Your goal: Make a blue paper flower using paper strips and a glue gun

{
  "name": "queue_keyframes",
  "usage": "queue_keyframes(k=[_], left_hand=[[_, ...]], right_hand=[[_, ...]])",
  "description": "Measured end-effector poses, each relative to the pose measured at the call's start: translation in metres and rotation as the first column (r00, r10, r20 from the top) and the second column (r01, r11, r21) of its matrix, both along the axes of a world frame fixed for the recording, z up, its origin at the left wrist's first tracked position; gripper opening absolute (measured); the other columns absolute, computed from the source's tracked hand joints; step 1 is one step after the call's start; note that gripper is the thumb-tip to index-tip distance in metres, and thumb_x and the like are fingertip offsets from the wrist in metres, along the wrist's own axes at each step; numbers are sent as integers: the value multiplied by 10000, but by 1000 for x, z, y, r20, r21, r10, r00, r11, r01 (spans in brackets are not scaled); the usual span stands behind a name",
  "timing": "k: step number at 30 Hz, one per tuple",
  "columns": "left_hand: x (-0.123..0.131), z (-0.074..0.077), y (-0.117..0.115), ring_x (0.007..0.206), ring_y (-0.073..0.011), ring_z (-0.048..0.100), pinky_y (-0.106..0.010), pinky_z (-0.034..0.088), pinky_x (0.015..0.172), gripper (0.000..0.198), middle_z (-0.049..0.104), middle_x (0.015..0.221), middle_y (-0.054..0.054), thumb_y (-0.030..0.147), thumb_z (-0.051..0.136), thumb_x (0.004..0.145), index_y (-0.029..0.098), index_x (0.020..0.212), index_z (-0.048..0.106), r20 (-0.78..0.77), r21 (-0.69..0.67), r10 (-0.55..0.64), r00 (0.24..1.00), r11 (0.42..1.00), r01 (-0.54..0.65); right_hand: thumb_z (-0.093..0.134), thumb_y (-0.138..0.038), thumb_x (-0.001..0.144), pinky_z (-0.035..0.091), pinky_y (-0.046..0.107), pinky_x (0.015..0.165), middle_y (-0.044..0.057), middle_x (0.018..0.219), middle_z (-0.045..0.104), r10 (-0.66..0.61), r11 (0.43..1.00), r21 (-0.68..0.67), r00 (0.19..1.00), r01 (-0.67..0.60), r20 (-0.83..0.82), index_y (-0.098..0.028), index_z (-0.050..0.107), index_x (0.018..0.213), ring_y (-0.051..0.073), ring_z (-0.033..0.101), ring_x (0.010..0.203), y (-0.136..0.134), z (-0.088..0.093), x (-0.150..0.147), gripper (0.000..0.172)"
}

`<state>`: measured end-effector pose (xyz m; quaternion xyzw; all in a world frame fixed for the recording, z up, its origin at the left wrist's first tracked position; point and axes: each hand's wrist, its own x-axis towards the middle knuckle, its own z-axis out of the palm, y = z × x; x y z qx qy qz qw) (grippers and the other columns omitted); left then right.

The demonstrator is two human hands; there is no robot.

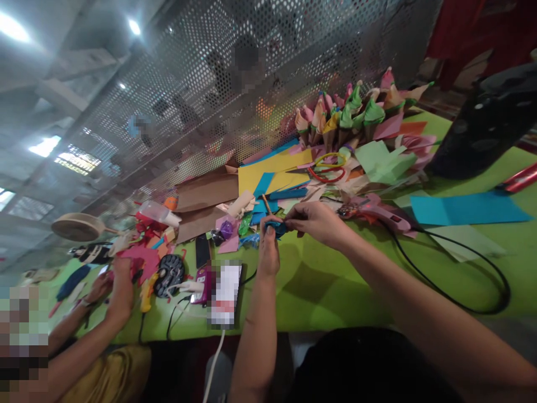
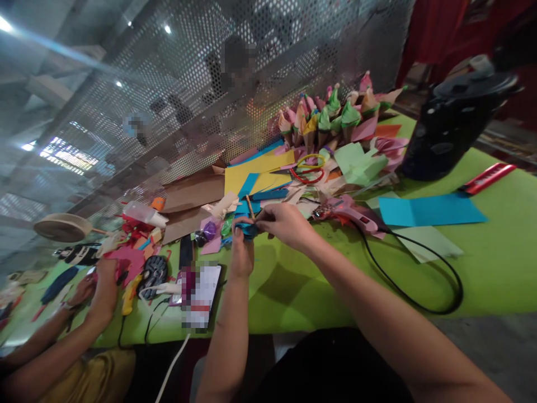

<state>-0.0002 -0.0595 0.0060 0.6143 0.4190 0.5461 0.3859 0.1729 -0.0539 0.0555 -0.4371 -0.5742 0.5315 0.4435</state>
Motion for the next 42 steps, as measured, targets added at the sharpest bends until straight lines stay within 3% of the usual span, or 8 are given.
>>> queue_keyframes(k=[7,12,16,21,29,34,37,42], left_hand=[[1,7,-5,943,-178,578,-303,473,901,374,629,998,-25,603,500,976,263,988,655,2,42,24,1000,999,-25],[1,8,-5,960,-180,572,-302,462,922,361,633,1003,-19,598,516,973,274,1014,667,26,51,38,999,998,-40],[0,5,-2,988,-189,578,-316,468,945,387,636,1025,-24,621,507,966,271,1019,663,25,12,68,997,998,-69],[-2,3,0,997,-192,590,-329,478,954,409,637,1034,-29,639,494,963,262,1009,647,12,-24,83,996,996,-83],[-2,3,-2,971,-187,597,-322,489,901,422,644,996,-27,641,490,968,251,1019,643,-7,-14,45,999,999,-45],[-2,6,-1,970,-189,598,-327,492,906,446,652,1004,-32,657,474,966,249,1005,651,-21,3,81,997,997,-81],[-1,7,-1,966,-195,607,-337,500,907,456,658,993,-40,665,470,962,247,981,651,-4,28,100,995,995,-99],[-1,5,-2,970,-193,604,-349,500,938,443,652,1000,-41,641,459,976,244,977,655,16,81,106,994,991,-107]], right_hand=[[695,-255,809,350,235,543,-15,597,635,-142,971,222,957,86,251,-191,636,708,122,551,560,-8,7,1,133],[684,-174,792,402,243,614,8,718,700,-183,947,307,944,94,274,-198,687,815,148,614,649,-11,8,-3,33],[631,-122,813,436,256,681,44,858,753,-138,912,410,946,6,293,-205,753,892,173,665,763,-12,7,-2,168],[639,-158,876,413,249,655,54,838,715,-103,866,487,913,-112,394,-197,785,897,167,645,740,-10,0,-3,153],[674,-121,824,434,259,681,60,855,736,-115,893,443,909,-81,399,-197,775,833,186,663,779,-7,1,-3,127],[700,-144,808,450,256,694,37,847,755,-80,930,366,960,-26,270,-207,762,852,173,664,757,-8,7,-1,99],[693,-198,820,412,242,632,8,741,707,-116,949,311,971,46,211,-195,710,810,145,606,660,-10,10,0,20],[665,-314,849,325,247,575,-9,644,620,-117,961,272,960,44,255,-196,616,726,130,509,593,-14,11,-3,177]])
